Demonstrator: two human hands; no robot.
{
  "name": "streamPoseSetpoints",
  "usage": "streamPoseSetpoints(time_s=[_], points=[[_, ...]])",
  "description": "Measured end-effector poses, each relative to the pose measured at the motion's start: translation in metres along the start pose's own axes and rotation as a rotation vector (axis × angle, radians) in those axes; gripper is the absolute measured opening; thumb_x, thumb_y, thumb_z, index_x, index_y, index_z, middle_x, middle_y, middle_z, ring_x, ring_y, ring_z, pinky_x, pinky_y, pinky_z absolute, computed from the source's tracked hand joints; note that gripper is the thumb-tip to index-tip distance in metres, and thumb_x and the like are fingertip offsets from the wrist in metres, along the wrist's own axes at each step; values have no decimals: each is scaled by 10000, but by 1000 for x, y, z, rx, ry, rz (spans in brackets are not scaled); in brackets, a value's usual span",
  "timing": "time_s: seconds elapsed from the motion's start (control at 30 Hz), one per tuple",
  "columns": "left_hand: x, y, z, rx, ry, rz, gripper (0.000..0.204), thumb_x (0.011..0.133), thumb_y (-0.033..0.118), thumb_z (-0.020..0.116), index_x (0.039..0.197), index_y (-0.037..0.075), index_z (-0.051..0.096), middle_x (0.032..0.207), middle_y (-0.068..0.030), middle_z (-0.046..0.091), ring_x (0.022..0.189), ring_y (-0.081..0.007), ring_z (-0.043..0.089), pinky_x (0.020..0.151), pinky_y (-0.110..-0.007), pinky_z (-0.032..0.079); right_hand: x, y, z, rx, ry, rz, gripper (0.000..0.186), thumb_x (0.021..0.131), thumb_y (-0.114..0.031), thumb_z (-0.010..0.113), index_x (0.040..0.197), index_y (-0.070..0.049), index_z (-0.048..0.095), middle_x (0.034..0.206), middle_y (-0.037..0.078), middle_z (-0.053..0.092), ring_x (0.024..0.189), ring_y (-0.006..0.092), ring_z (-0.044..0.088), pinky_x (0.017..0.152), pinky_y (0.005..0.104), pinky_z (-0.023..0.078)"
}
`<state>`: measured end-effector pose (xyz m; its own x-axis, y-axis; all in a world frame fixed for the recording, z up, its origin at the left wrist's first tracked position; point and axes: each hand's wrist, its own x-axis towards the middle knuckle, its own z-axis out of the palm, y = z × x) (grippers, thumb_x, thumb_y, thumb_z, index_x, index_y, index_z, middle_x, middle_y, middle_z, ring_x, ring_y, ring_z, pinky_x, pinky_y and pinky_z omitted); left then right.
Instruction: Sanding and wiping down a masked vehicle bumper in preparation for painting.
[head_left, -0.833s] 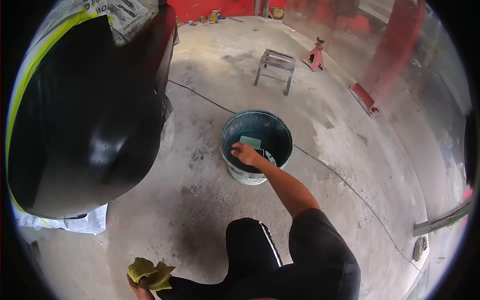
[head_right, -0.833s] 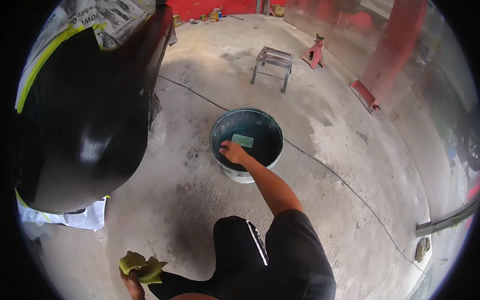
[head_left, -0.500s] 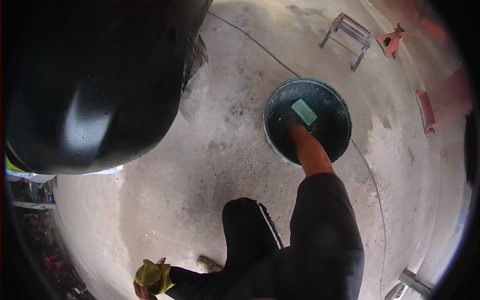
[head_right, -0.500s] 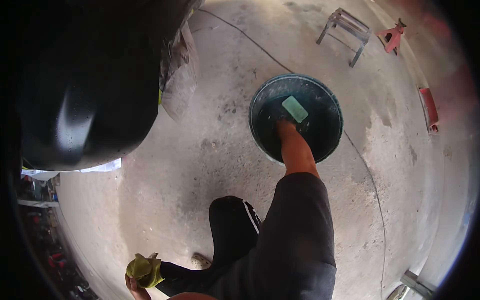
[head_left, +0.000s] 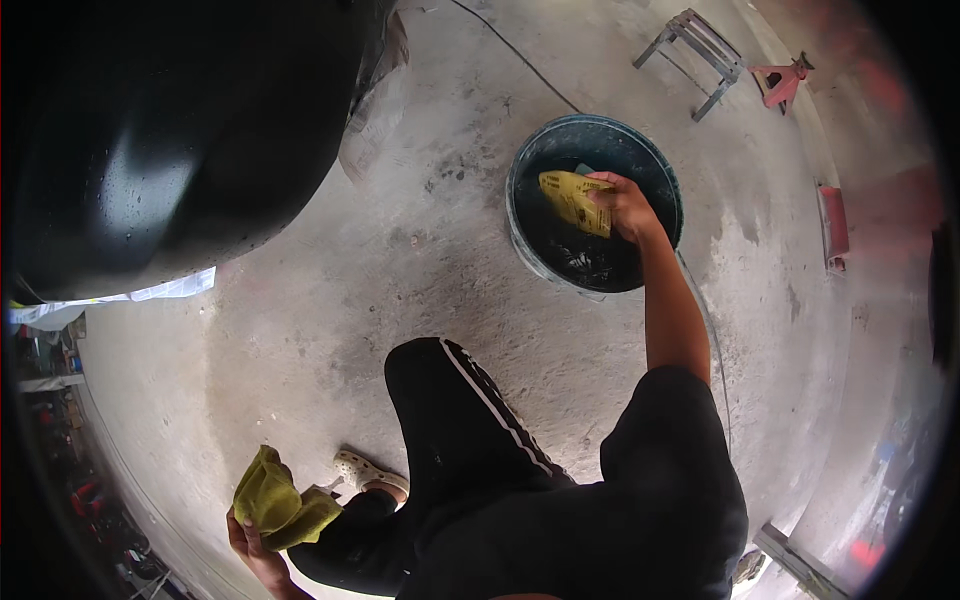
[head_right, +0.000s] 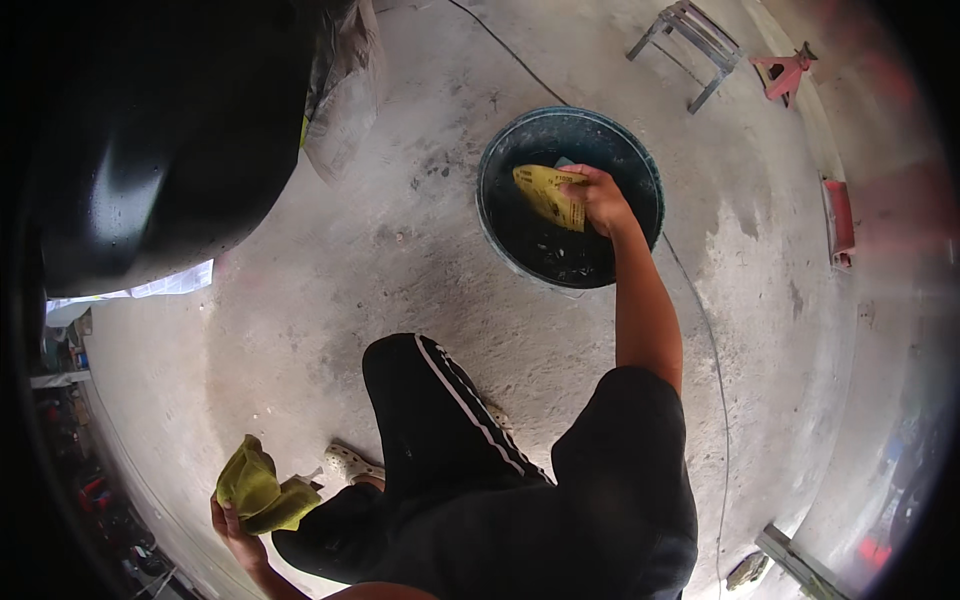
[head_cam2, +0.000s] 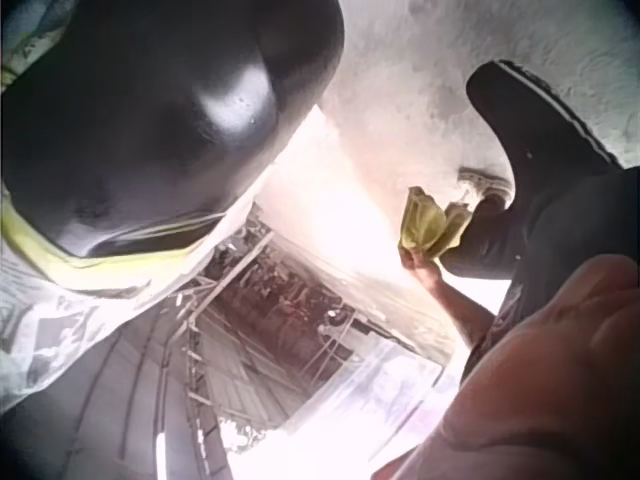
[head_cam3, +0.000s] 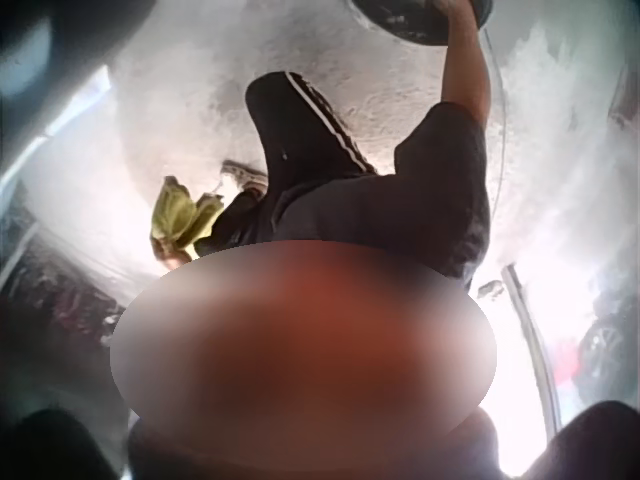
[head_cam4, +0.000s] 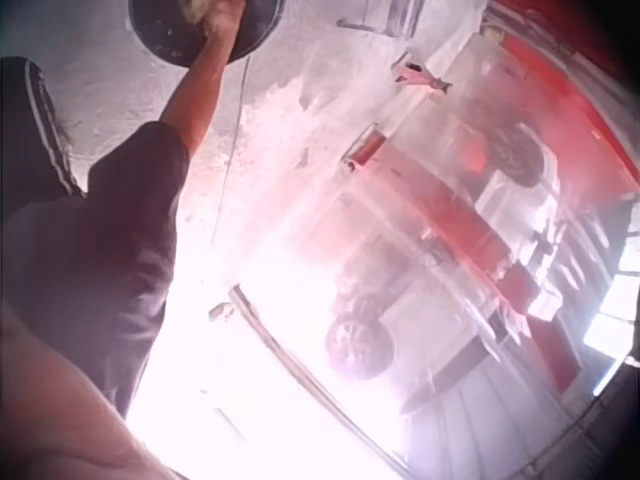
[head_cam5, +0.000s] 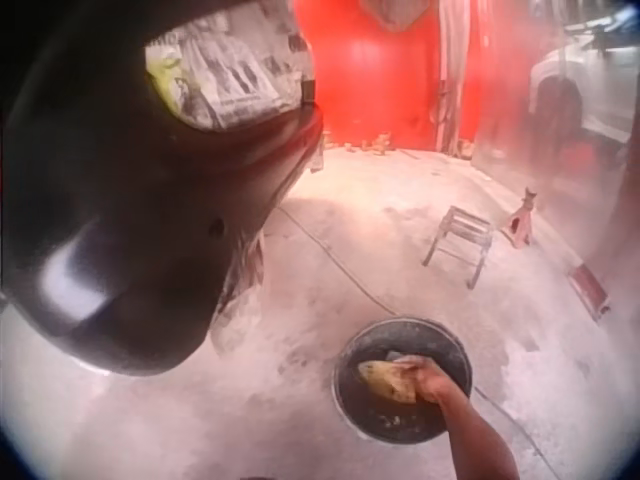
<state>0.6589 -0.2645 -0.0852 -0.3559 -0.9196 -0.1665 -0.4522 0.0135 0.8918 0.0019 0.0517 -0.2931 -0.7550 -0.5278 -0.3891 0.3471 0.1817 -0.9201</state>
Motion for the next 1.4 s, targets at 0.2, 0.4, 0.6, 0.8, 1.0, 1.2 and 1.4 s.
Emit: streamPoseSetpoints(time_s=[0.2,0.4,0.6,0.8,1.0,1.2,1.4], points=[[57,16,34,29,-126,127,470,959,406,626,1159,-15,572,1083,-77,615,1000,-178,558,920,-335,438,-71,-36,-13,517,103,-203,153,935,7,581,1067,-68,562,1030,62,628,964,195,641,887,349,534],[106,15,73,-67,-244,257,443,943,371,663,1167,-3,587,1106,-70,626,1006,-167,565,939,-323,430,-121,-57,-3,552,154,-299,351,943,32,511,1256,-126,514,1134,113,637,1047,251,644,821,390,565],[123,-1,64,-218,-267,227,373,926,244,674,1187,-11,600,1114,-71,648,1029,-161,584,956,-306,435,-129,-66,16,196,233,-226,462,891,-64,594,1349,-105,538,1136,5,607,916,125,577,774,309,540],[143,-21,81,-396,-539,31,618,824,1,705,1383,-50,445,1227,-115,622,1115,-189,604,978,-319,480,-210,54,-104,-934,819,-351,222,779,-54,642,985,-23,721,816,79,738,741,236,714,651,364,547],[191,-54,35,-299,-595,-11,470,855,-2,668,1304,-55,537,1087,-91,683,978,-166,660,885,-300,528,-293,158,-82,-704,1139,172,185,752,-159,725,792,-5,630,647,160,648,523,287,641,428,434,488],[254,-65,58,-348,-786,20,381,868,-2,646,1240,-50,583,1038,-85,696,887,-150,672,832,-298,546,-358,239,-15,-208,1328,22,341,745,-270,547,1047,-123,609,839,110,610,690,257,576,449,413,418],[293,-95,31,-767,-655,-41,356,865,-41,600,1221,-44,585,1036,-103,690,869,-187,682,793,-310,562,-247,88,180,572,723,-98,404,943,-424,491,1278,-203,531,1269,49,587,1231,268,508,979,602,399]])
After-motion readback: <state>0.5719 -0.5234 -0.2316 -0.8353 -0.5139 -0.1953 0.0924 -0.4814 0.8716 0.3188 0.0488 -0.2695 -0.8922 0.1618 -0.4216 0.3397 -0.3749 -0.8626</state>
